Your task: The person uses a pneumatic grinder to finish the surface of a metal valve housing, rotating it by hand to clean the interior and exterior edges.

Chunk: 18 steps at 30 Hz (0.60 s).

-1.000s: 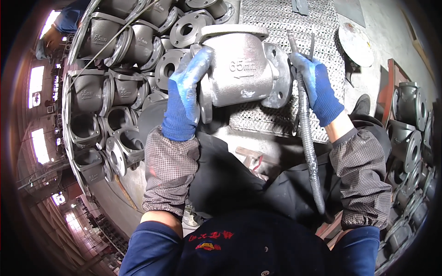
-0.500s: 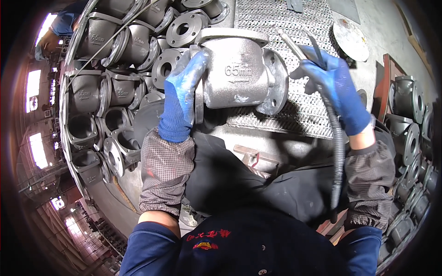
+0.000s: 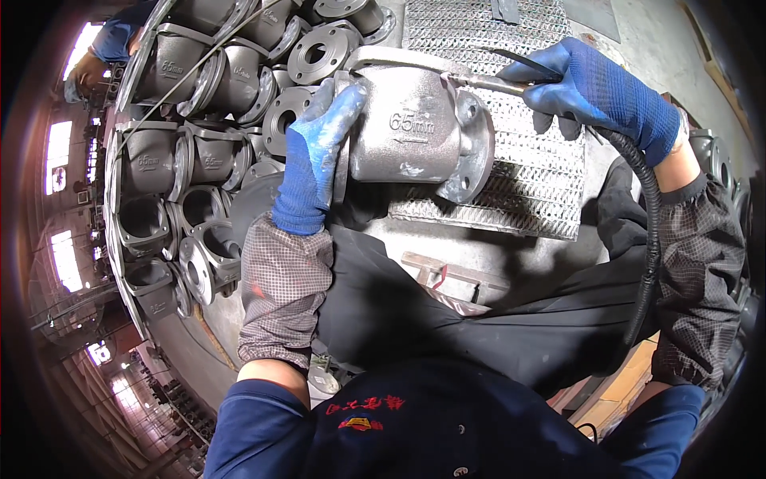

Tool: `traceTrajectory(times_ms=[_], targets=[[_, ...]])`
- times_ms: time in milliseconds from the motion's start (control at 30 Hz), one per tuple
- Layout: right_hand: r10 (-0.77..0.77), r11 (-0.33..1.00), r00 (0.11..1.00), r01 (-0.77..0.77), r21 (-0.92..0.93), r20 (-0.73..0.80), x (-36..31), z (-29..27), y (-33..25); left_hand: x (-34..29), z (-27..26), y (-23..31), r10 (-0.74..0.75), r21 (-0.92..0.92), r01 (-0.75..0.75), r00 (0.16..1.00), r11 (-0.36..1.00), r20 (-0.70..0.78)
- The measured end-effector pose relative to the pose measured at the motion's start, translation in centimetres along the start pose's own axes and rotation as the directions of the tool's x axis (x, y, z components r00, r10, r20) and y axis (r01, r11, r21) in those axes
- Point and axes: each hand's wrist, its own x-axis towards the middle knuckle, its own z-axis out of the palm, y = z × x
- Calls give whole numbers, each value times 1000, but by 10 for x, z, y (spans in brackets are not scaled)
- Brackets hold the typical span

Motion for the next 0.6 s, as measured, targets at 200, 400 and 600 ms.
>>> traceTrajectory(times_ms=[200,400,600], targets=[[-22,999,1000,21,-26,-18,0,1,-6,0,3,7,106,-75,-101,992,992,69],[58,998,997,-59,-8,-48,-2,13,2,-2,13,22,33,-316,-31,999,948,4],[274,897,955,-210,389,-115,-41,56,-4,-10,20,19,-177,-476,139,984,868,-36]])
